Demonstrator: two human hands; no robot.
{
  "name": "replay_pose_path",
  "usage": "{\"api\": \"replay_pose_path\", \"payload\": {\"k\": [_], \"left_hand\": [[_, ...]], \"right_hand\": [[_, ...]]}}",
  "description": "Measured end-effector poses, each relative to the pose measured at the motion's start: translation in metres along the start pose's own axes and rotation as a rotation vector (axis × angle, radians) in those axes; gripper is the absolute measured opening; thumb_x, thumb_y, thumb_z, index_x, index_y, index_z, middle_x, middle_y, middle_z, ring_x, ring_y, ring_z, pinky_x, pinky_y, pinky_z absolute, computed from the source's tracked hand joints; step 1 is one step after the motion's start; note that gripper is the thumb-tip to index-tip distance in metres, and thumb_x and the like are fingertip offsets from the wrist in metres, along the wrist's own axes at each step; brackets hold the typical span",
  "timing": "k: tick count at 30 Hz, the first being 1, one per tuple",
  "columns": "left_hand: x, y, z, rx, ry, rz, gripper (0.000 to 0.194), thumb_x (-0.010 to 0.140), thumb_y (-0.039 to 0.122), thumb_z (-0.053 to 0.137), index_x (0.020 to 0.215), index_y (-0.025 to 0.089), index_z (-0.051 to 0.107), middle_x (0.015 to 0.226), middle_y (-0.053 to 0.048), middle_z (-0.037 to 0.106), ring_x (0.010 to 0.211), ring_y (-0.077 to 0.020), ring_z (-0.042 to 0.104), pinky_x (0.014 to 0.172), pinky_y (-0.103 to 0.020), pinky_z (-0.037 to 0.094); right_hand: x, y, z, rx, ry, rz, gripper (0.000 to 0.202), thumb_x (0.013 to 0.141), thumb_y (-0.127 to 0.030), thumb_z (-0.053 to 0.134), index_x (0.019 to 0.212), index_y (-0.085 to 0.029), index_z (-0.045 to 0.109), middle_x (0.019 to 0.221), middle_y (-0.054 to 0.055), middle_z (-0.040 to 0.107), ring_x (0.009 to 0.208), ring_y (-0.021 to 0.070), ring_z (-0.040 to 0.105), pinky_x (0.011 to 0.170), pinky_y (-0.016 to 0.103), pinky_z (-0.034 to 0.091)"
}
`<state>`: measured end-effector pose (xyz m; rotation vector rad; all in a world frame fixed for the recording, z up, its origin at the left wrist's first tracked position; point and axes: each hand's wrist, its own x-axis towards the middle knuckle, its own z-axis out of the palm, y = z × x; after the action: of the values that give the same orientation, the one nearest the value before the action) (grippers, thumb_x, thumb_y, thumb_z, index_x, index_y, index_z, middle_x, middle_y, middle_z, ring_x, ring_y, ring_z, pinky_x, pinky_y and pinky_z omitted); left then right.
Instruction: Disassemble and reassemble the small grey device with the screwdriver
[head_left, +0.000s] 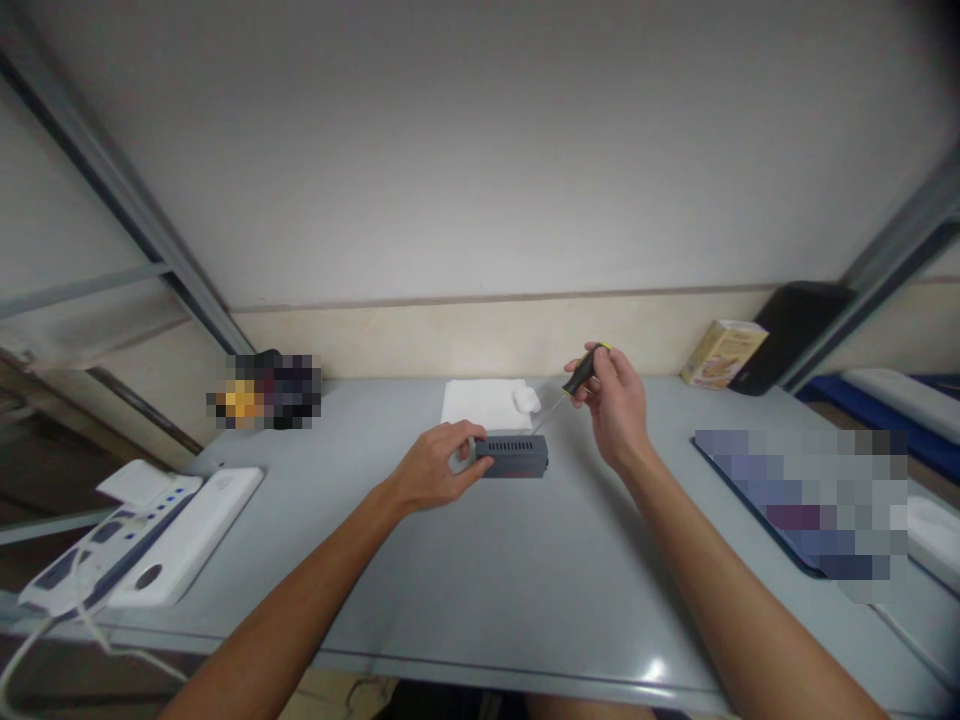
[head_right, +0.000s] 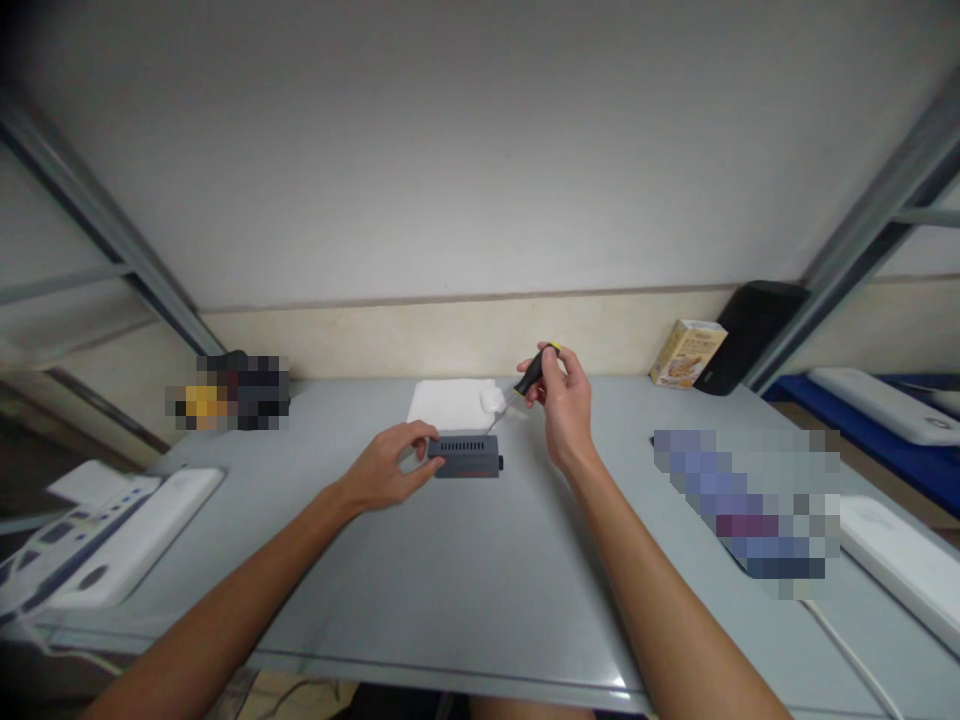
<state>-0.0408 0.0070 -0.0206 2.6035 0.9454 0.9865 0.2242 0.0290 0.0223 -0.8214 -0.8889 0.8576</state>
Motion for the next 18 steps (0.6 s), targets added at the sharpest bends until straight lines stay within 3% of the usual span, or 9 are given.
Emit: {"api": "replay_pose_path", "payload": {"k": [9,18], "left_hand": [[0.0013,0.0018,-0.0017,-0.016,-0.037,0.035,0.022,0.096,0.033,0.060,0.114,0.019,0.059,0.089,-0.004,0.066,0.077,-0.0166,0.062,0.080,-0.032,0.052],[0.0043,0.0098,-0.0019,-0.022,0.015,0.114,0.025,0.097,0.028,0.059,0.121,0.020,0.061,0.117,-0.012,0.068,0.110,-0.0240,0.064,0.099,-0.042,0.052]], "right_hand": [[-0.0030,-0.0004,0.0020,-0.059,-0.013,-0.036,0.045,0.082,-0.060,0.073,0.108,-0.025,0.062,0.082,0.000,0.073,0.047,0.0074,0.051,0.046,0.022,0.045],[-0.0037,-0.0024,0.0040,-0.047,-0.028,-0.035,0.042,0.082,-0.058,0.073,0.107,-0.025,0.062,0.081,0.000,0.072,0.047,0.0078,0.051,0.045,0.022,0.046]]}}
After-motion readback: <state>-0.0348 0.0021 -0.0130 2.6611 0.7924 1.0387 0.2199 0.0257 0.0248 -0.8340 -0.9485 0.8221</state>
